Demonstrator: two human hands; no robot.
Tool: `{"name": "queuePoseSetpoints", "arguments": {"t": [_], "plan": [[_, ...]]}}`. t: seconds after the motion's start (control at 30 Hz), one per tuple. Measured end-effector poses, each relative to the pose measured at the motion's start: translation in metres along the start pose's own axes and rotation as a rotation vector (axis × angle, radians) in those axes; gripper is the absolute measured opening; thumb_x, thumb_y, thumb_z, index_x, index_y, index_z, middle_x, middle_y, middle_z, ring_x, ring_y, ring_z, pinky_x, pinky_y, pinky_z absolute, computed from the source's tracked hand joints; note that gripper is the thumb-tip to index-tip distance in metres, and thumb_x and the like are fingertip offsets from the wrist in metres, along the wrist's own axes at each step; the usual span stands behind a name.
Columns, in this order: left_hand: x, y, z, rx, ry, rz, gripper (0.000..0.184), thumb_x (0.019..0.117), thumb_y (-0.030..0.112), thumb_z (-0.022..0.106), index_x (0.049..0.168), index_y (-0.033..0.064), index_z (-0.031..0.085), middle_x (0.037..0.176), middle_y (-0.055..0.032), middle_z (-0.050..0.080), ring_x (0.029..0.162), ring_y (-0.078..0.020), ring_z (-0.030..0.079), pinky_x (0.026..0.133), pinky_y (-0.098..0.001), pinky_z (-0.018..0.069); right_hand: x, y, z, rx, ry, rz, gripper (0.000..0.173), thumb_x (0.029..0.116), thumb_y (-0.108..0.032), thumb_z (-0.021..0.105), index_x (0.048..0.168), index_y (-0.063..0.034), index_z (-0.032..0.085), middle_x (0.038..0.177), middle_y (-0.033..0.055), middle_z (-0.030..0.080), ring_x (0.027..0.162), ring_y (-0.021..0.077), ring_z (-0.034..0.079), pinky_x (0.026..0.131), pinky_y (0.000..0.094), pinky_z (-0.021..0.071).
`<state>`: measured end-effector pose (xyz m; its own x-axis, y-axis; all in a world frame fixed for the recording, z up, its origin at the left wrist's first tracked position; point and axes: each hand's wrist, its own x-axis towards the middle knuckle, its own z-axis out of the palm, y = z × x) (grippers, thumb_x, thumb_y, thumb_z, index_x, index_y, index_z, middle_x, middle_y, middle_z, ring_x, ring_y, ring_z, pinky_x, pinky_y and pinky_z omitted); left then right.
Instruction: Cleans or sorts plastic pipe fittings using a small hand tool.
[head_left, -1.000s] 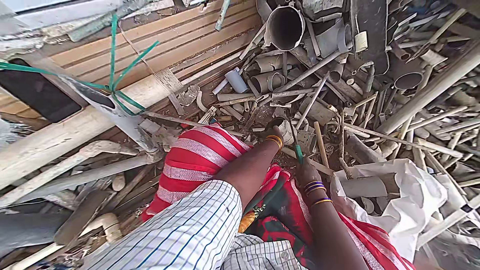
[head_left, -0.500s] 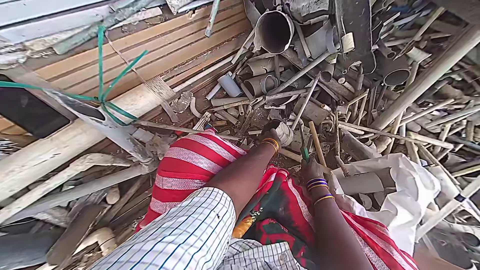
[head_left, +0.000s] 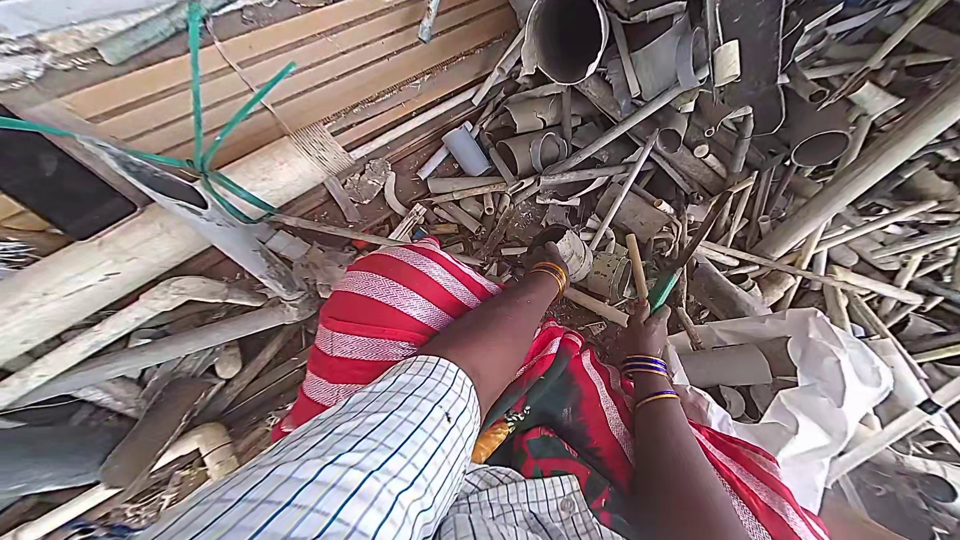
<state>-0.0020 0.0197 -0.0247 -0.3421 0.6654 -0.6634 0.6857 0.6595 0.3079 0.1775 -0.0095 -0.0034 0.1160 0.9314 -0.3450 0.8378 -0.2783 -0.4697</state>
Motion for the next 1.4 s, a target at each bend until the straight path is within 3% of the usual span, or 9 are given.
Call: {"name": "queuePoseSetpoints", "arguments": {"t": [0.13, 0.3, 0.47, 0.63, 0.8, 0.97, 1.13, 1.3, 1.4], "plan": [[0.004, 0.007, 0.005, 0.025, 0.033, -0.026, 0.098, 0.0804, 0.032, 0.083, 0.155, -0.0036, 0.029, 0.144, -0.031, 0.049, 0.135, -0.0457, 0.049, 0.11, -0.0618, 0.0389, 0.003, 0.007, 0.006, -0.272, -0.468, 0.061, 0.05, 0.1135, -0.031, 0.033, 0.136, 0.0099, 0.052, 0.133, 0.0293, 0.059, 0.126, 0.037, 0.058, 0.107, 0.0493, 0.0426], [0.001, 0.017, 0.007, -0.024, 0.054, -0.054, 0.078, 0.0854, 0.019, 0.075, 0.149, -0.0024, 0.037, 0.136, -0.0277, 0.057, 0.127, -0.0417, 0.058, 0.101, -0.0581, 0.0491, -0.004, 0.011, -0.004, -0.038, 0.055, -0.09, 0.048, 0.1123, -0.025, 0.039, 0.143, 0.0118, 0.043, 0.122, 0.0317, 0.063, 0.115, 0.0405, 0.064, 0.101, 0.0502, 0.0483], [-0.014, 0.037, 0.005, -0.084, 0.019, -0.001, 0.08, 0.0894, 0.015, 0.072, 0.151, -0.0087, 0.027, 0.132, -0.0286, 0.06, 0.124, -0.0409, 0.061, 0.101, -0.0556, 0.05, 0.008, 0.037, 0.005, -0.294, -0.345, 0.051, 0.048, 0.1125, -0.029, 0.037, 0.142, 0.0071, 0.046, 0.134, 0.0288, 0.06, 0.126, 0.0381, 0.06, 0.107, 0.0505, 0.0452], [-0.023, 0.05, 0.004, -0.118, 0.007, 0.083, 0.07, 0.0953, 0.009, 0.063, 0.153, -0.0064, 0.026, 0.131, -0.028, 0.061, 0.123, -0.0413, 0.062, 0.1, -0.0564, 0.0511, -0.004, 0.034, -0.013, -0.042, 0.122, -0.181, 0.051, 0.1115, -0.022, 0.04, 0.146, 0.0151, 0.04, 0.13, 0.0359, 0.06, 0.123, 0.0446, 0.06, 0.108, 0.0525, 0.0434], [-0.023, 0.057, 0.013, -0.02, 0.043, 0.157, 0.06, 0.0957, 0.007, 0.062, 0.149, -0.0036, 0.037, 0.133, -0.0269, 0.061, 0.126, -0.0423, 0.06, 0.102, -0.0571, 0.0489, 0.007, 0.042, -0.007, -0.337, -0.384, 0.038, 0.048, 0.1118, -0.031, 0.038, 0.143, 0.005, 0.048, 0.135, 0.0269, 0.06, 0.128, 0.0371, 0.059, 0.108, 0.051, 0.0441], [-0.02, 0.059, 0.015, -0.01, 0.029, 0.156, 0.066, 0.0946, 0.007, 0.065, 0.151, -0.0059, 0.032, 0.133, -0.0289, 0.06, 0.125, -0.0439, 0.06, 0.102, -0.0589, 0.0486, 0.001, 0.034, -0.017, -0.09, 0.073, -0.093, 0.05, 0.1119, -0.025, 0.041, 0.146, 0.0108, 0.042, 0.128, 0.0333, 0.062, 0.119, 0.0436, 0.063, 0.103, 0.0526, 0.0469], [-0.018, 0.058, 0.015, -0.002, 0.021, 0.146, 0.074, 0.0926, 0.008, 0.068, 0.153, -0.0073, 0.027, 0.133, -0.0298, 0.059, 0.126, -0.0437, 0.059, 0.102, -0.0584, 0.0483, 0.007, 0.036, -0.011, -0.38, -0.428, 0.014, 0.05, 0.1119, -0.031, 0.038, 0.143, 0.0069, 0.048, 0.138, 0.027, 0.058, 0.131, 0.0363, 0.057, 0.111, 0.0496, 0.0428], [-0.017, 0.057, 0.014, -0.006, 0.023, 0.142, 0.07, 0.0946, 0.008, 0.065, 0.152, -0.007, 0.028, 0.132, -0.0293, 0.06, 0.124, -0.0435, 0.061, 0.101, -0.0585, 0.0492, -0.004, 0.027, -0.02, -0.139, 0.017, -0.096, 0.052, 0.112, -0.028, 0.039, 0.148, 0.0098, 0.04, 0.125, 0.0319, 0.064, 0.117, 0.0433, 0.065, 0.101, 0.0538, 0.0486], [-0.018, 0.056, 0.013, -0.002, 0.017, 0.14, 0.069, 0.095, 0.008, 0.064, 0.152, -0.0069, 0.028, 0.132, -0.0289, 0.06, 0.124, -0.0429, 0.061, 0.101, -0.0577, 0.0489, 0.003, 0.034, -0.015, -0.315, -0.349, 0.035, 0.05, 0.1121, -0.03, 0.039, 0.145, 0.0074, 0.043, 0.134, 0.0286, 0.06, 0.127, 0.0384, 0.059, 0.108, 0.0512, 0.0442]]}}
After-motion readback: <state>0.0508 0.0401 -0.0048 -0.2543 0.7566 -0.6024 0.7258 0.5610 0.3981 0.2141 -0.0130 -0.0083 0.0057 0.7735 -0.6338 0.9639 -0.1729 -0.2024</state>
